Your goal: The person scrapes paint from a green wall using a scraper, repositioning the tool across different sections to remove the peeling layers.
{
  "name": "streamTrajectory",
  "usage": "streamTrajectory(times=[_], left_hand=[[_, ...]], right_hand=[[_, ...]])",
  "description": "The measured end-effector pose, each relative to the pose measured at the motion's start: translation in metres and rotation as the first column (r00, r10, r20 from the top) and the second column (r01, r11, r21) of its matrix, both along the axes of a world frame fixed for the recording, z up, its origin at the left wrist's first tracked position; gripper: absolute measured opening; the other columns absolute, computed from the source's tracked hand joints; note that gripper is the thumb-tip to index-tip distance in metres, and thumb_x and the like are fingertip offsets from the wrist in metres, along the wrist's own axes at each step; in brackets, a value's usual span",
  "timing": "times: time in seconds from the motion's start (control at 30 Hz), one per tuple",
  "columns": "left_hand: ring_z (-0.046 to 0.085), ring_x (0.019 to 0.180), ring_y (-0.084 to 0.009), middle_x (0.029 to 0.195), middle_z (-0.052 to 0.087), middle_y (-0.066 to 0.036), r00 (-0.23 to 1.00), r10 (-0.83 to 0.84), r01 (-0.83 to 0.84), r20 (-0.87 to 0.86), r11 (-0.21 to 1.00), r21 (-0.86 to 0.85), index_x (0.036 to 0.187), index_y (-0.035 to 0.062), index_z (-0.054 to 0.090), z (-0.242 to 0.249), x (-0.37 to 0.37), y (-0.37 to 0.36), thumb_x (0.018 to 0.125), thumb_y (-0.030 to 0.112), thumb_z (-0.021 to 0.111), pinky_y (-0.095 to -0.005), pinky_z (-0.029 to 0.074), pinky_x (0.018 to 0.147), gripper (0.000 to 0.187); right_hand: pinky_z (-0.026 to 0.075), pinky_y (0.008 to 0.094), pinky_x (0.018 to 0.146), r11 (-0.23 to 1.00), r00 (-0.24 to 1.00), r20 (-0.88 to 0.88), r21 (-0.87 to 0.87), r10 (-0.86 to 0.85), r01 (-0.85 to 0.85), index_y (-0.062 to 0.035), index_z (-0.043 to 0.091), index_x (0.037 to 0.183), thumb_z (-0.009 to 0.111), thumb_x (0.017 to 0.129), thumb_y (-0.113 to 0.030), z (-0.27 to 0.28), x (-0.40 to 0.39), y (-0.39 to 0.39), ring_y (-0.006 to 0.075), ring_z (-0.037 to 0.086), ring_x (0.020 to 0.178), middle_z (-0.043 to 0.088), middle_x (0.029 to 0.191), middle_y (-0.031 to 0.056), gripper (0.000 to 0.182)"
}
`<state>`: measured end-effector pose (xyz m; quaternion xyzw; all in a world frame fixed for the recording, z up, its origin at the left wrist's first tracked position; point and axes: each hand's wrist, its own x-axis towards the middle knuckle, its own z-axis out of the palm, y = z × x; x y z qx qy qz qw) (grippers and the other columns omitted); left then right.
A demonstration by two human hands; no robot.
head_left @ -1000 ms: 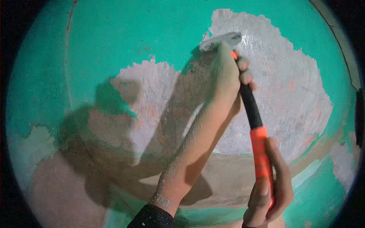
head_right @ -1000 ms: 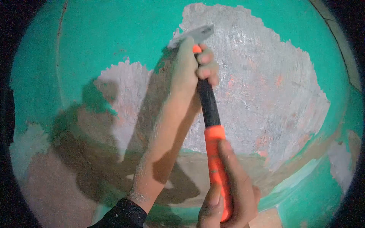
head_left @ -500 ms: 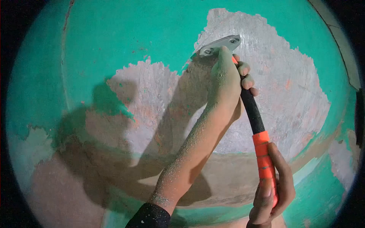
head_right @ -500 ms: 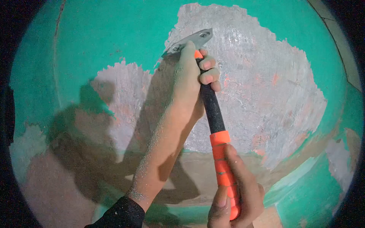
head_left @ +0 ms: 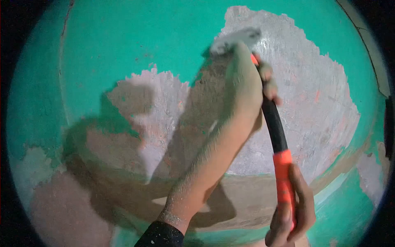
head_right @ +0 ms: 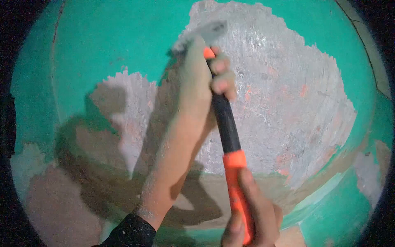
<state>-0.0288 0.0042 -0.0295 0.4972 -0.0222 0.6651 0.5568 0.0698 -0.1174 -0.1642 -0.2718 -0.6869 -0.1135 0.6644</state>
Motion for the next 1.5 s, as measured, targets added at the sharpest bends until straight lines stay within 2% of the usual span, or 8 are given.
streamTrajectory(times=[0.13, 0.17, 0.3, 0.57, 0.67, 0.8, 1.17, 1.5], left_hand=[[0.042, 0.045, -0.0104, 0.064, 0.043, 0.002, 1.0, 0.012, -0.013, 0.023, 0.999, 0.044, 0.09, 0.0135, 0.039, 0.01, -0.005, 0.003, 0.098, 0.043, 0.029, -0.0294, 0.044, 0.041, 0.032], [0.042, 0.045, -0.0105, 0.064, 0.043, 0.002, 1.0, -0.009, 0.009, 0.01, 1.0, -0.001, 0.09, 0.0137, 0.039, 0.004, -0.004, -0.004, 0.098, 0.043, 0.029, -0.0298, 0.044, 0.042, 0.032], [0.042, 0.045, -0.011, 0.065, 0.042, 0.002, 0.996, -0.034, 0.034, 0.081, 0.999, 0.004, 0.09, 0.0144, 0.038, 0.012, 0.0, -0.005, 0.098, 0.043, 0.03, -0.0322, 0.044, 0.043, 0.03], [0.042, 0.045, -0.0112, 0.065, 0.043, 0.002, 0.993, -0.066, 0.064, 0.095, 0.998, 0.024, 0.089, 0.0143, 0.037, 0.017, -0.001, -0.003, 0.097, 0.045, 0.03, -0.0325, 0.044, 0.044, 0.033], [0.041, 0.045, -0.0106, 0.065, 0.043, 0.002, 0.988, -0.081, 0.084, 0.131, 0.996, -0.014, 0.088, 0.0136, 0.038, 0.023, 0.001, -0.01, 0.097, 0.046, 0.031, -0.0318, 0.043, 0.044, 0.034], [0.039, 0.045, -0.0096, 0.064, 0.042, 0.002, 0.997, -0.052, 0.052, 0.051, 0.999, -0.007, 0.09, 0.0129, 0.04, 0.008, -0.003, -0.006, 0.096, 0.043, 0.033, -0.0303, 0.042, 0.044, 0.032], [0.041, 0.048, -0.0094, 0.066, 0.044, 0.002, 0.981, -0.148, 0.139, 0.122, 0.987, 0.078, 0.089, 0.0138, 0.04, 0.025, 0.005, 0.019, 0.097, 0.046, 0.033, -0.0302, 0.042, 0.045, 0.034], [0.041, 0.049, -0.008, 0.067, 0.044, 0.002, 0.978, -0.167, 0.162, 0.126, 0.985, 0.053, 0.09, 0.013, 0.041, 0.031, -0.002, 0.011, 0.096, 0.046, 0.035, -0.0282, 0.042, 0.048, 0.034]], right_hand=[[0.037, 0.0434, 0.102, 0.994, 0.993, 0.063, -0.055, -0.096, 0.099, 0.0154, 0.045, 0.124, 0.041, 0.092, -0.031, 0.011, -0.003, -0.007, 0.0386, 0.05, 0.118, 0.05, 0.123, 0.033, 0.056], [0.039, 0.0427, 0.1, 0.998, 0.993, -0.115, -0.056, -0.029, 0.023, 0.0133, 0.048, 0.122, 0.042, 0.092, -0.033, 0.005, -0.015, -0.015, 0.0378, 0.051, 0.117, 0.052, 0.121, 0.0323, 0.055], [0.05, 0.0448, 0.092, 0.998, 0.999, -0.035, -0.061, 0.011, -0.013, 0.0022, 0.052, 0.124, 0.042, 0.097, -0.029, 0.027, -0.007, -0.022, 0.0305, 0.058, 0.112, 0.056, 0.123, 0.0218, 0.042], [0.051, 0.0426, 0.092, 0.996, 0.996, -0.001, -0.026, -0.086, 0.086, -0.0021, 0.053, 0.125, 0.045, 0.096, -0.036, 0.03, -0.011, -0.022, 0.0268, 0.061, 0.108, 0.058, 0.122, 0.0178, 0.045], [0.051, 0.041, 0.093, 0.989, 0.996, -0.071, -0.13, 0.061, -0.07, -0.0043, 0.052, 0.127, 0.043, 0.096, -0.038, 0.033, -0.013, -0.028, 0.0265, 0.06, 0.109, 0.058, 0.122, 0.0167, 0.046], [0.049, 0.0418, 0.095, 0.995, 0.996, 0.02, 0.057, 0.085, -0.086, 0.0053, 0.049, 0.126, 0.044, 0.097, -0.032, 0.018, -0.016, -0.017, 0.0301, 0.057, 0.112, 0.054, 0.124, 0.0251, 0.048], [0.049, 0.0434, 0.094, 0.987, 0.995, -0.014, 0.128, 0.098, -0.096, 0.0075, 0.052, 0.122, 0.043, 0.097, -0.037, 0.035, -0.026, -0.018, 0.0312, 0.059, 0.109, 0.057, 0.12, 0.024, 0.051], [0.04, 0.0418, 0.098, 0.991, 0.996, -0.076, -0.128, -0.053, 0.043, 0.0138, 0.05, 0.12, 0.046, 0.09, -0.042, 0.047, -0.029, -0.037, 0.0332, 0.053, 0.115, 0.056, 0.118, 0.028, 0.063]])
